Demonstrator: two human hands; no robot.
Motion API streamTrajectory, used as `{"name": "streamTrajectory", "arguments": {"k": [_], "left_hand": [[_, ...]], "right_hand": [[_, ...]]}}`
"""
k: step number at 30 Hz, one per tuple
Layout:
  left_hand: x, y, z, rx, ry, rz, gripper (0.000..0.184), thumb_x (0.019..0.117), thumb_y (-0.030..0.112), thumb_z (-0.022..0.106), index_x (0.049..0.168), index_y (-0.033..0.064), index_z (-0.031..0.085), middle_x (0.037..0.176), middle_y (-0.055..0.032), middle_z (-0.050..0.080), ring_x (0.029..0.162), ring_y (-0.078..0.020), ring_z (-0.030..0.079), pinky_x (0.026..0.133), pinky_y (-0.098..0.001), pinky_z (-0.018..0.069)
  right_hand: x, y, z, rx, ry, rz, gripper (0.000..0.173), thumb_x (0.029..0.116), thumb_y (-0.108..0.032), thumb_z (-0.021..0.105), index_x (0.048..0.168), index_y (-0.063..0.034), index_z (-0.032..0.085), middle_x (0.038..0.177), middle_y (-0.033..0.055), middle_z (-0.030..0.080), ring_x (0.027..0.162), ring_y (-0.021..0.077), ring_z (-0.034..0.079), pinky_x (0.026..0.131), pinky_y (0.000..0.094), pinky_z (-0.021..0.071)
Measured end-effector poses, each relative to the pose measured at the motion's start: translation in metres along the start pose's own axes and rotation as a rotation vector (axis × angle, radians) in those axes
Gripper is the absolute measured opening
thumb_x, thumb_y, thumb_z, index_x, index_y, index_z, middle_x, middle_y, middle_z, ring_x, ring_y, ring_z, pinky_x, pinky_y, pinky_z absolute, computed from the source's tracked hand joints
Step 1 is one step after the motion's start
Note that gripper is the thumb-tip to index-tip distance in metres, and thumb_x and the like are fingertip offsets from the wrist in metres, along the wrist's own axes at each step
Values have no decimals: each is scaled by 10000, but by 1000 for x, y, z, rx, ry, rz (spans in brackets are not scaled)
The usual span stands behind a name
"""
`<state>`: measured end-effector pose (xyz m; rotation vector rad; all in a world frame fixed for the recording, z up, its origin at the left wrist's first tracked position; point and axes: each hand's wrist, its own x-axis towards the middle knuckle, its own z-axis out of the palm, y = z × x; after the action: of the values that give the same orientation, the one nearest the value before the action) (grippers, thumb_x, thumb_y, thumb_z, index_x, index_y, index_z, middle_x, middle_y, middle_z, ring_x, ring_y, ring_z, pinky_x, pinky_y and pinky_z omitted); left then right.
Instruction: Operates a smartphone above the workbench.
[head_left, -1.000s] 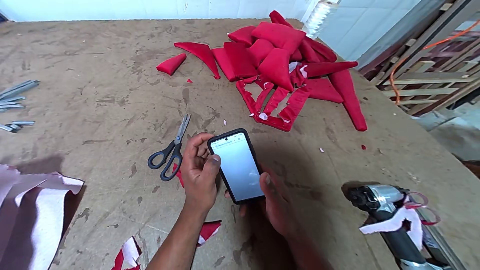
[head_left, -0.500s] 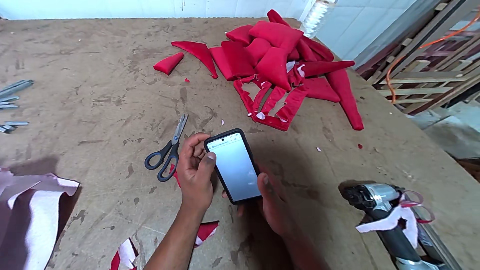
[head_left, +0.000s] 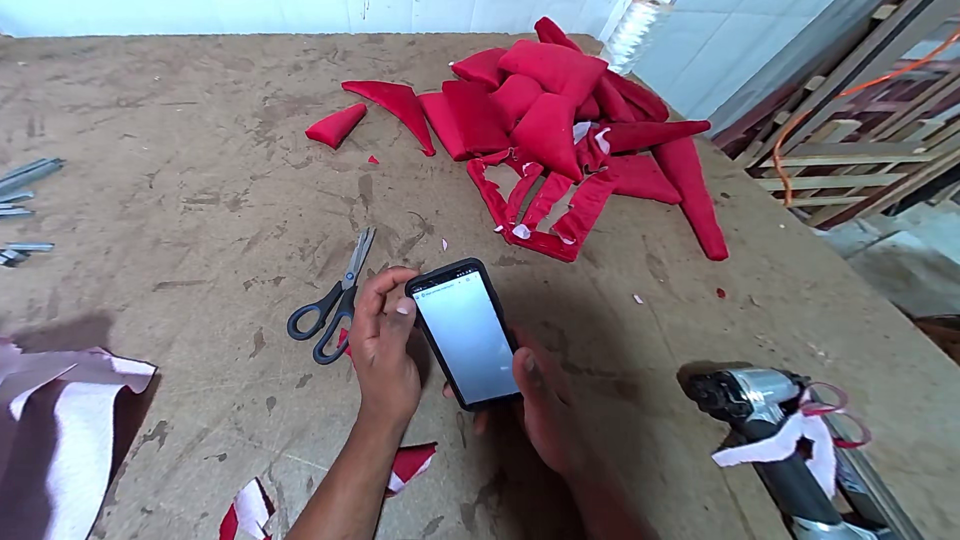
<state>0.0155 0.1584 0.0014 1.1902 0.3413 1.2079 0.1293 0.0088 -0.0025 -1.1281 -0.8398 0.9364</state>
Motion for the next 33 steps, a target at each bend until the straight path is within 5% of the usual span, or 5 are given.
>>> {"name": "streamTrajectory", "arguments": {"k": [13,33], "left_hand": [[-1,1,1,-39,-15,-14,302,998,115,523,1289,87,596,953,-43,655,862,-109,658,796,-281,580],[-3,3,2,22,-39,-30,420,928,44,610,1339,95,540,1010,-91,672,894,-152,683,783,-290,596]], "right_hand": [[0,2,-1,14,3,5,720,998,-652,443,1396,-53,477,1135,224,702,876,358,752,533,411,646],[0,2,0,8,14,9,738,990,-672,425,1400,-60,475,1138,213,705,880,352,753,533,418,649]]}}
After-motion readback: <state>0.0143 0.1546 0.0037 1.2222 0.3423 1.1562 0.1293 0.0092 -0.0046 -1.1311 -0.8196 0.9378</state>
